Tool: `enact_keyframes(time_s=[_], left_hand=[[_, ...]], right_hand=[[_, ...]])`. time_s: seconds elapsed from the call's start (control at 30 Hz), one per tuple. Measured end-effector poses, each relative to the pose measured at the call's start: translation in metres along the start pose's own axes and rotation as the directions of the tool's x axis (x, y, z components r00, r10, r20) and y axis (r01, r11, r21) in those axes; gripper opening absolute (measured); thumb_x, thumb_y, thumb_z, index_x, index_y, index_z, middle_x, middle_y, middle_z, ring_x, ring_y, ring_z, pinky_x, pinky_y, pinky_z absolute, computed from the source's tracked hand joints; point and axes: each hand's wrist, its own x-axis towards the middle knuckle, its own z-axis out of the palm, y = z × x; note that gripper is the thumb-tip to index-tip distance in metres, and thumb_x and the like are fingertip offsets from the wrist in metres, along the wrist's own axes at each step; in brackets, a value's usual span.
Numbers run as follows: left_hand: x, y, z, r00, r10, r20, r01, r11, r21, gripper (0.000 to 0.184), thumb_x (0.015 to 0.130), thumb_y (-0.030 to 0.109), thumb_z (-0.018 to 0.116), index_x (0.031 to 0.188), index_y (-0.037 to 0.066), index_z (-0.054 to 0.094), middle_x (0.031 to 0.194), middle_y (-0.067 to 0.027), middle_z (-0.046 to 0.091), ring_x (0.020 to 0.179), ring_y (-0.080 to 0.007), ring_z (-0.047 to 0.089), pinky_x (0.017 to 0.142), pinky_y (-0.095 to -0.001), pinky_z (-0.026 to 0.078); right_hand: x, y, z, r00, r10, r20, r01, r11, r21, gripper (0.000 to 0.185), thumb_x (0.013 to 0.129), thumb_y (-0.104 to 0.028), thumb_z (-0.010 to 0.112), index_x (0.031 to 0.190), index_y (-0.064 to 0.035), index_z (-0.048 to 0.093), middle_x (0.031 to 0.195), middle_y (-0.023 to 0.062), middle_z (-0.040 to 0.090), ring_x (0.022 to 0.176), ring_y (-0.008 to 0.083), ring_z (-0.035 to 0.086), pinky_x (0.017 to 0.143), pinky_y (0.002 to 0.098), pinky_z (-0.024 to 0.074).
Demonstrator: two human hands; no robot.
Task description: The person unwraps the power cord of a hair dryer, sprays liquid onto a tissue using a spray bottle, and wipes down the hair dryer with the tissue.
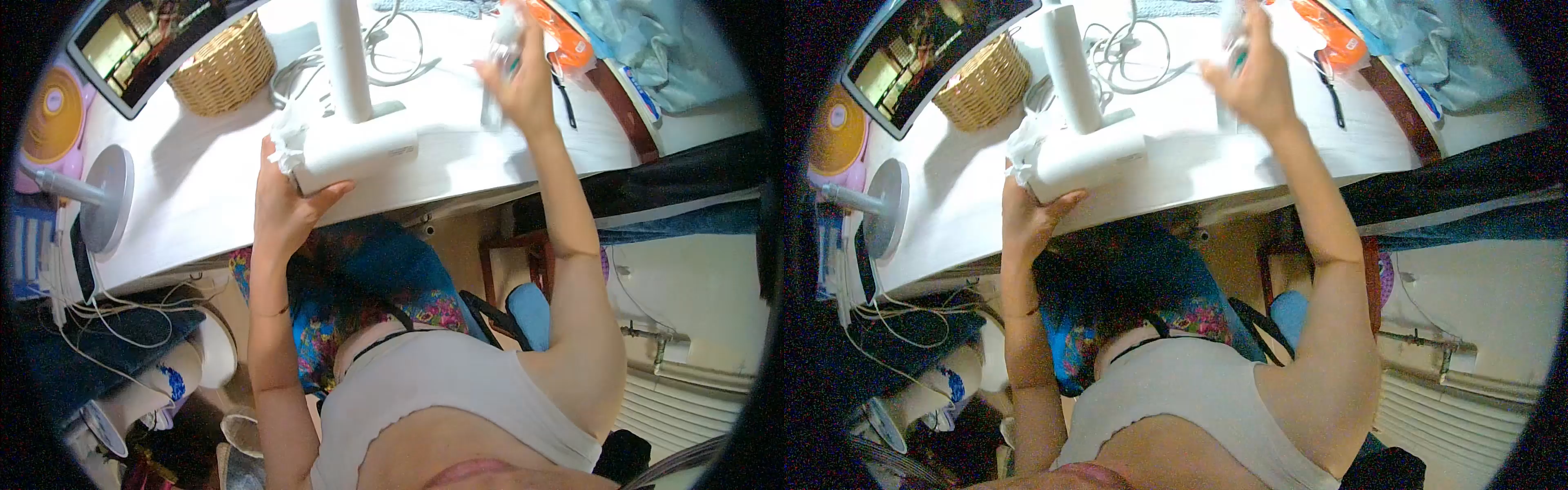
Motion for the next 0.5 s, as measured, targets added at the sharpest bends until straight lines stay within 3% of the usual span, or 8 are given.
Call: enact_keyframes(time_s=[0.03,0.1,0.23,0.27,0.37,0.4,0.43,0.5], left_hand=[[0.000,-0.001,0.000,1.000,-0.018,0.016,0.018,1.000,-0.007,0.058,0.058,0.010,0.080,0.109,-0.002,0.053,0.108,-0.0152,0.048,0.100,-0.0312,0.047,0.089,-0.0391,0.039],[0.000,-0.001,0.002,1.000,-0.010,-0.012,0.009,0.997,-0.071,0.058,0.058,0.007,0.081,0.108,-0.002,0.052,0.107,-0.0133,0.048,0.098,-0.0276,0.049,0.088,-0.0357,0.042],[-0.002,0.000,0.003,0.999,-0.030,-0.015,0.027,0.980,-0.195,0.059,0.059,0.004,0.080,0.110,-0.002,0.050,0.109,-0.0110,0.046,0.097,-0.0234,0.051,0.087,-0.0313,0.044],[-0.002,0.001,0.002,1.000,-0.019,-0.012,0.017,0.983,-0.182,0.060,0.059,0.003,0.080,0.110,-0.002,0.049,0.109,-0.0105,0.046,0.097,-0.0224,0.051,0.087,-0.0304,0.044],[-0.003,0.002,0.001,0.997,-0.081,-0.001,0.078,0.965,-0.249,0.063,0.060,0.003,0.080,0.113,-0.001,0.046,0.110,-0.0108,0.044,0.097,-0.0229,0.051,0.087,-0.0316,0.043],[-0.002,0.003,-0.002,1.000,0.005,-0.007,-0.006,0.997,-0.071,0.065,0.061,0.001,0.079,0.115,-0.001,0.044,0.109,-0.0108,0.045,0.099,-0.0223,0.049,0.089,-0.0324,0.041],[-0.002,0.002,-0.003,1.000,-0.025,0.011,0.025,0.995,-0.098,0.063,0.061,0.004,0.079,0.114,-0.001,0.046,0.110,-0.0123,0.045,0.102,-0.0254,0.047,0.091,-0.0341,0.039],[-0.001,0.001,-0.005,0.996,0.090,0.004,-0.090,0.994,0.062,0.060,0.061,0.007,0.080,0.113,-0.001,0.049,0.111,-0.0139,0.044,0.104,-0.0287,0.046,0.092,-0.0354,0.038]], right_hand=[[0.018,0.034,0.002,0.980,-0.096,-0.172,0.097,0.995,-0.002,0.058,0.075,-0.013,0.062,0.126,-0.0016,0.036,0.103,0.0119,0.053,0.082,0.0152,0.052,0.072,0.0279,0.0435],[0.051,0.084,0.003,0.970,0.138,-0.200,-0.040,0.903,0.428,0.040,0.079,-0.011,0.057,0.114,-0.0017,0.041,0.089,0.0052,0.048,0.079,0.0135,0.049,0.070,0.0276,0.0428],[0.093,0.194,0.046,0.903,0.368,-0.222,-0.286,0.900,0.329,0.024,0.084,-0.008,0.054,0.104,-0.0026,0.042,0.085,0.0031,0.044,0.079,0.0118,0.046,0.067,0.0249,0.0416],[0.089,0.172,0.058,0.869,0.431,-0.243,-0.216,0.772,0.598,0.020,0.084,-0.012,0.057,0.097,-0.0039,0.045,0.080,0.0031,0.049,0.072,0.0110,0.050,0.061,0.0240,0.0439],[0.084,0.246,0.089,0.922,0.328,-0.205,-0.335,0.942,0.003,0.048,0.070,-0.018,0.070,0.109,-0.0009,0.048,0.091,0.0101,0.059,0.082,0.0161,0.055,0.074,0.0316,0.0446],[0.076,0.289,0.106,0.936,0.301,-0.180,-0.281,0.951,0.130,0.045,0.070,-0.020,0.072,0.104,-0.0006,0.049,0.087,0.0087,0.057,0.080,0.0175,0.054,0.074,0.0317,0.0437],[0.076,0.318,0.123,0.949,0.272,-0.157,-0.226,0.939,0.258,0.043,0.069,-0.021,0.073,0.100,-0.0002,0.051,0.084,0.0073,0.056,0.078,0.0188,0.053,0.074,0.0317,0.0429],[0.069,0.274,0.111,0.944,0.304,-0.131,-0.270,0.936,0.224,0.049,0.068,-0.027,0.073,0.101,0.0008,0.050,0.095,0.0146,0.057,0.089,0.0264,0.055,0.081,0.0366,0.0434]])
